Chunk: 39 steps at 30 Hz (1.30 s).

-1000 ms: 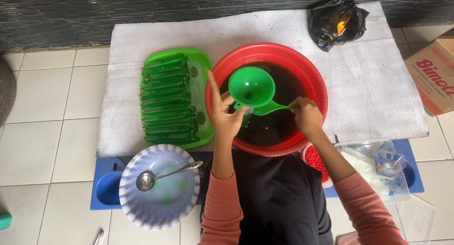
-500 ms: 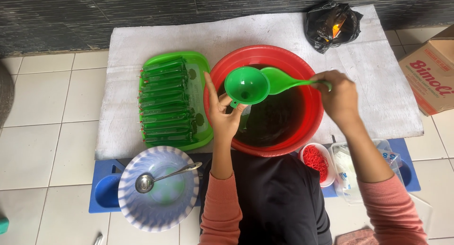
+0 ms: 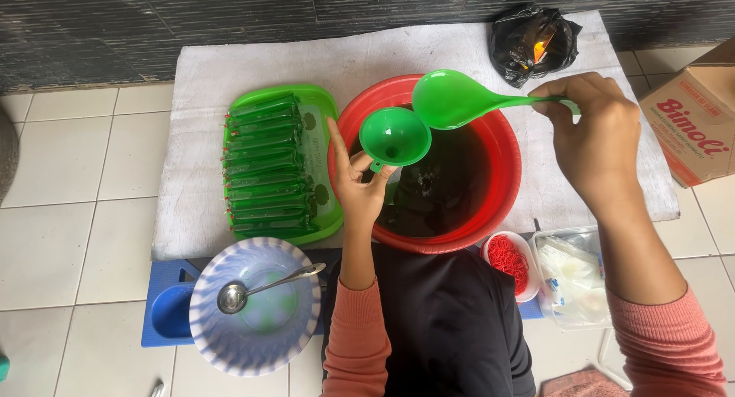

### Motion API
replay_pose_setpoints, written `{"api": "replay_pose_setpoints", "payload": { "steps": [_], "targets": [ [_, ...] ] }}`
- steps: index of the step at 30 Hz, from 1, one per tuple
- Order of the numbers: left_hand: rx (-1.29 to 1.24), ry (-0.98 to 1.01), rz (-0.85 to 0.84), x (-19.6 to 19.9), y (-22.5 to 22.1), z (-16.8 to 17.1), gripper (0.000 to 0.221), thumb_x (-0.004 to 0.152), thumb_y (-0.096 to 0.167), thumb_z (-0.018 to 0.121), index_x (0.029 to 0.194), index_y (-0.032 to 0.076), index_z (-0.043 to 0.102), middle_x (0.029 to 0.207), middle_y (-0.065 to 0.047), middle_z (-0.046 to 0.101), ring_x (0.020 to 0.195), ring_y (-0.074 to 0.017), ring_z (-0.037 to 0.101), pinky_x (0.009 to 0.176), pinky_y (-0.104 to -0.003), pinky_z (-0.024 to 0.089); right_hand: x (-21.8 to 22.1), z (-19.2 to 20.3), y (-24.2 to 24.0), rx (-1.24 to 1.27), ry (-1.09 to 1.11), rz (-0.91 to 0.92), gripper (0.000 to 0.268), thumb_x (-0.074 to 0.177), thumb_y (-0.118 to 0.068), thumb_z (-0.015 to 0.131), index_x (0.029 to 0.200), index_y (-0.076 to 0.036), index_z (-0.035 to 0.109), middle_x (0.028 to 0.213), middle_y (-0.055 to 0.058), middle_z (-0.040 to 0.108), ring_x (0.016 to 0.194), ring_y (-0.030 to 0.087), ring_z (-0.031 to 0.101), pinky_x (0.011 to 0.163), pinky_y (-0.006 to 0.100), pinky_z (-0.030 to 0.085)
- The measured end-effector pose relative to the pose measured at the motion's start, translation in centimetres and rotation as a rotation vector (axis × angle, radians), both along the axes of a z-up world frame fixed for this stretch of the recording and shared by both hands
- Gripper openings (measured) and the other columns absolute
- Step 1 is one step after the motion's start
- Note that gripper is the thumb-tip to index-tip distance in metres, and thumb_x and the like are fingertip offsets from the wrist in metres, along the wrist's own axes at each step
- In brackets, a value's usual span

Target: The person fills a plastic bag with liquid from a red basin using a green funnel and ladle, then ties the bag with a red rubber band and places it on a green tray.

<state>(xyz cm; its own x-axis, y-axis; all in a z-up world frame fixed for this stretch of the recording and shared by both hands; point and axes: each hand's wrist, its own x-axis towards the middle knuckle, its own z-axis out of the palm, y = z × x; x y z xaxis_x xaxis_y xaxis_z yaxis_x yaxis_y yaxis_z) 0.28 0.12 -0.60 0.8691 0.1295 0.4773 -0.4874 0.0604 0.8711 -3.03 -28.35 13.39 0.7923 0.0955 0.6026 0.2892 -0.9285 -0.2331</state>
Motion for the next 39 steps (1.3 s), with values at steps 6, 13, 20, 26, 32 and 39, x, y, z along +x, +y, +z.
{"api": "replay_pose_setpoints", "payload": {
  "steps": [6, 13, 20, 26, 32, 39],
  "targets": [
    [-0.001, 0.018, -0.005, -0.1, 0.0, 0.2, 0.108, 0.095, 0.02, 0.079, 0.167, 0.019, -0.002, 0.082, 0.001, 0.073, 0.081, -0.008, 0.053, 0.091, -0.024, 0.048, -0.6, 0.9, 2.2, -0.028, -0.052, 0.03, 0.017, 0.106, 0.005, 0.08, 0.116, -0.008, 0.08, 0.109, 0.006, 0.072, 0.096, 0.03, 0.061, 0.079, 0.041, 0.048],
    [-0.002, 0.016, -0.013, -0.1, 0.0, 0.2, 0.11, 0.093, 0.011, 0.08, 0.166, 0.019, -0.002, 0.087, -0.003, 0.076, 0.081, -0.0097, 0.057, 0.093, -0.026, 0.05, -0.9, 1.4, 3.9, -0.035, -0.074, 0.038, 0.021, 0.106, 0.008, 0.077, 0.116, -0.01, 0.079, 0.111, 0.005, 0.071, 0.098, 0.028, 0.061, 0.072, 0.041, 0.048],
    [-0.017, 0.018, -0.023, -0.1, -0.1, 0.2, 0.108, 0.095, 0.014, 0.078, 0.166, 0.019, -0.003, 0.085, -0.004, 0.076, 0.081, -0.0093, 0.057, 0.09, -0.025, 0.05, -0.4, 0.9, 3.5, 0.071, -0.035, 0.121, 0.019, 0.105, 0.012, 0.076, 0.115, -0.004, 0.077, 0.111, 0.008, 0.072, 0.097, 0.029, 0.063, 0.084, 0.039, 0.049],
    [-0.024, 0.007, -0.024, -0.1, 0.1, 0.1, 0.107, 0.096, 0.021, 0.078, 0.166, 0.02, -0.003, 0.093, -0.007, 0.079, 0.089, -0.0109, 0.063, 0.1, -0.029, 0.05, 0.2, -1.9, 1.7, 0.108, 0.041, 0.006, 0.015, 0.105, 0.004, 0.075, 0.113, -0.008, 0.075, 0.108, 0.005, 0.072, 0.092, 0.028, 0.063, 0.081, 0.041, 0.048],
    [-0.094, -0.047, -0.034, 0.7, -0.2, -1.1, 0.11, 0.089, -0.004, 0.08, 0.168, 0.012, 0.005, 0.114, -0.008, 0.079, 0.114, -0.0106, 0.066, 0.107, -0.031, 0.049, 1.3, -8.6, -0.6, 0.087, 0.134, -0.133, 0.011, 0.101, -0.006, 0.081, 0.108, -0.013, 0.077, 0.093, 0.006, 0.068, 0.091, 0.031, 0.069, 0.077, 0.049, 0.06],
    [-0.093, -0.039, -0.025, 0.4, -0.3, -1.0, 0.109, 0.089, -0.003, 0.08, 0.168, 0.012, 0.006, 0.113, -0.007, 0.08, 0.114, -0.0099, 0.067, 0.107, -0.03, 0.048, 0.6, -19.9, -0.4, 0.028, 0.365, -0.278, 0.015, 0.098, -0.013, 0.074, 0.109, -0.022, 0.074, 0.093, 0.001, 0.066, 0.093, 0.028, 0.069, 0.083, 0.049, 0.061]
  ]
}}
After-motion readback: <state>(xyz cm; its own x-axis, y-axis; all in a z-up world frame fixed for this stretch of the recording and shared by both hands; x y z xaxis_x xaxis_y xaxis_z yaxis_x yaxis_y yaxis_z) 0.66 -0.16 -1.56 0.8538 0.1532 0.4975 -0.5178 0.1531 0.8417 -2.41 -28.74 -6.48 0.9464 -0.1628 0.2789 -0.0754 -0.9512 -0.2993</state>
